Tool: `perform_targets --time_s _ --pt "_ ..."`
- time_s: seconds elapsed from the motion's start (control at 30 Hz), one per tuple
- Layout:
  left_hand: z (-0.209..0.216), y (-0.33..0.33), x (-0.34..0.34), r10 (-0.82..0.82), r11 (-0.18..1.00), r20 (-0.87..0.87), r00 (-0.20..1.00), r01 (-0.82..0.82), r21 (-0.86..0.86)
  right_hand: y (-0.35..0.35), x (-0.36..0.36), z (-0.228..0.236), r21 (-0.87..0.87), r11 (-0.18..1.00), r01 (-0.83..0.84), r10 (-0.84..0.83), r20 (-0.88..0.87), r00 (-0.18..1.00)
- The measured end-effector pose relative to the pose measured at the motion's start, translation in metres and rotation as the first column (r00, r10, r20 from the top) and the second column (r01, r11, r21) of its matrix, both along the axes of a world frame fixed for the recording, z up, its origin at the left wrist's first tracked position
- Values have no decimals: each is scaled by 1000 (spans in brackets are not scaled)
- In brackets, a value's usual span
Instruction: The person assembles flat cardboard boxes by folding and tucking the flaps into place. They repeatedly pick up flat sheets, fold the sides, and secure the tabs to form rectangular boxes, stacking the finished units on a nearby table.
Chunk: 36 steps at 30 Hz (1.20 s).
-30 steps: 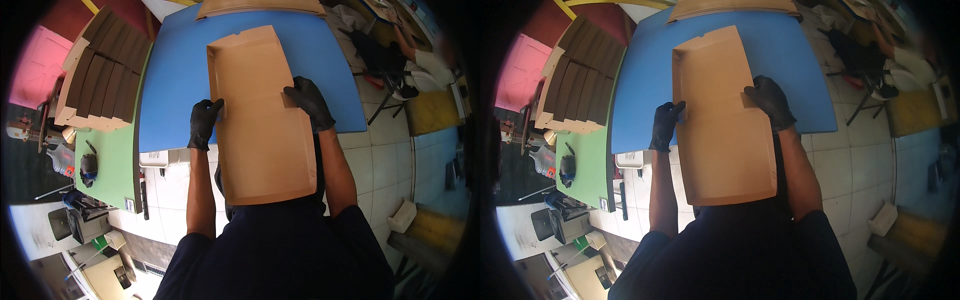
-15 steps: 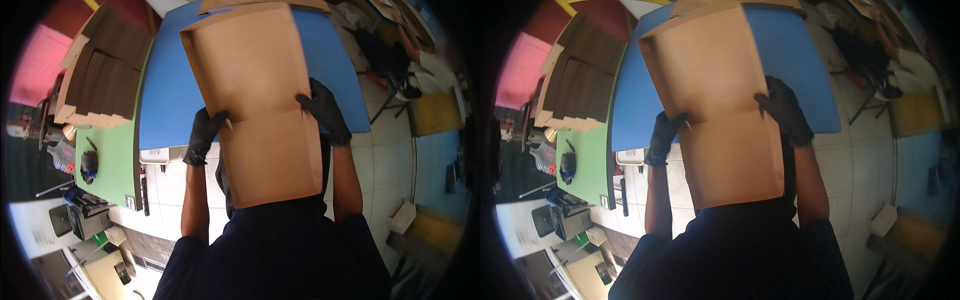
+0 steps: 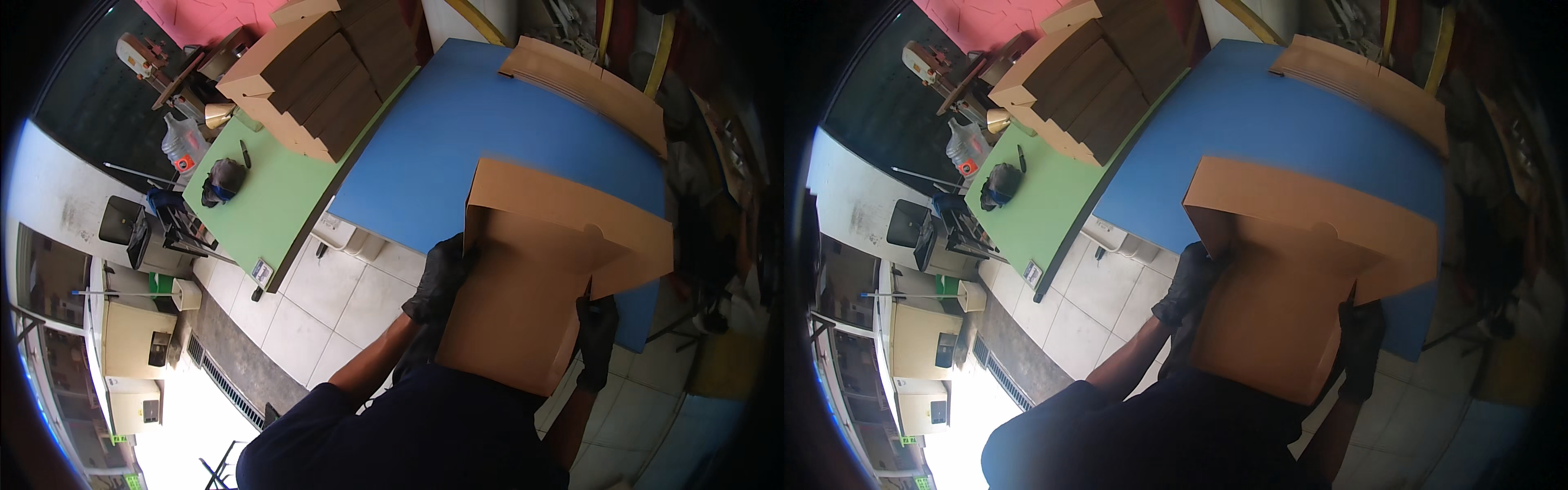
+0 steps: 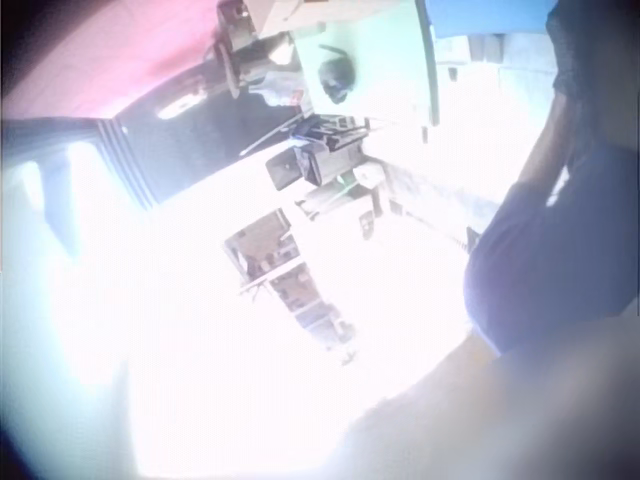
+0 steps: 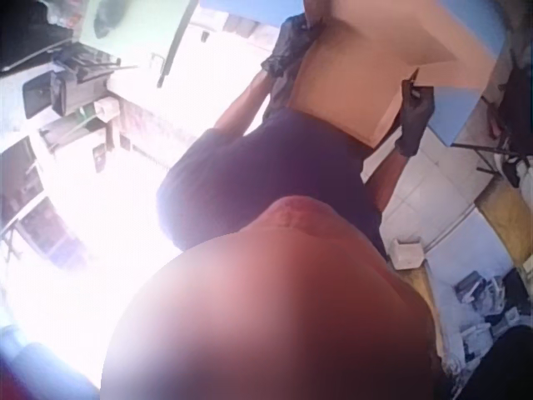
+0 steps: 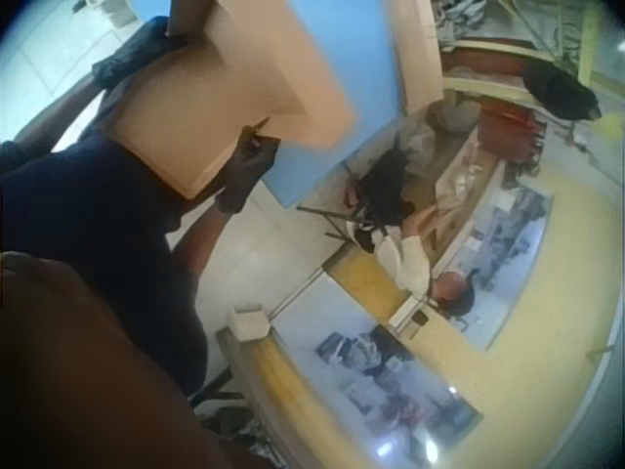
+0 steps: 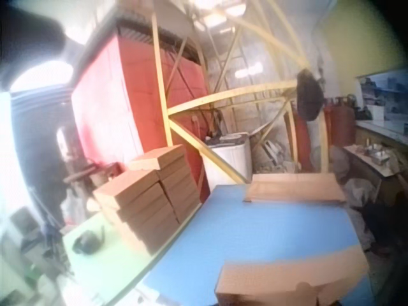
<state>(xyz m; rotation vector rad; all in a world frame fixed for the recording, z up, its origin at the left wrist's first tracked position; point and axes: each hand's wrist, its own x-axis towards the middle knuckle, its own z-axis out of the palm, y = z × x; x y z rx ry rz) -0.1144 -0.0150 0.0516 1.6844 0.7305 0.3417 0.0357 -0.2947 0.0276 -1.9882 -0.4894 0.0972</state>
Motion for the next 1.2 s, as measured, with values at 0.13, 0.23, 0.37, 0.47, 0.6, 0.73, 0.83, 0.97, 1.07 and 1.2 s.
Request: perform_targets --time_s 0.13,0.23,0.37,0.47,0.6,0.73,0.83,0.97,1.07,1.2 --pt "-3 4 9 -23 998 85 996 28 -59 12 3 13 -50 998 34 -40 -116 992" --pt "-16 19 32 -72 966 77 994 50 253 31 21 17 -82 982 167 -173 -67 983" --pt "-33 58 77 -139 942 83 987 106 317 53 68 17 40 999 -29 33 -100 994" --pt "-41 80 103 -115 980 92 989 98 174 60 102 15 72 993 -92 105 -207 973" --pt "-33 89 121 -114 975 26 993 107 196 60 121 15 -20 988 -156 143 -302 943" --pt "-16 63 112 16 972 274 962 -80 222 55 123 17 24 987 -156 156 -297 942" --pt "-1 23 93 79 710 346 935 -296 639 54 121 19 21 993 -116 118 -262 958" --pt "4 -40 117 -411 891 257 874 327 313 58 111 22 5 996 -90 89 -211 973" --pt "0 -56 182 -538 835 32 842 538 -112 62 104 24 6 994 -111 110 -197 974" --pt "-20 -57 222 -590 790 24 807 583 -188 54 95 19 173 974 -145 171 -143 975"
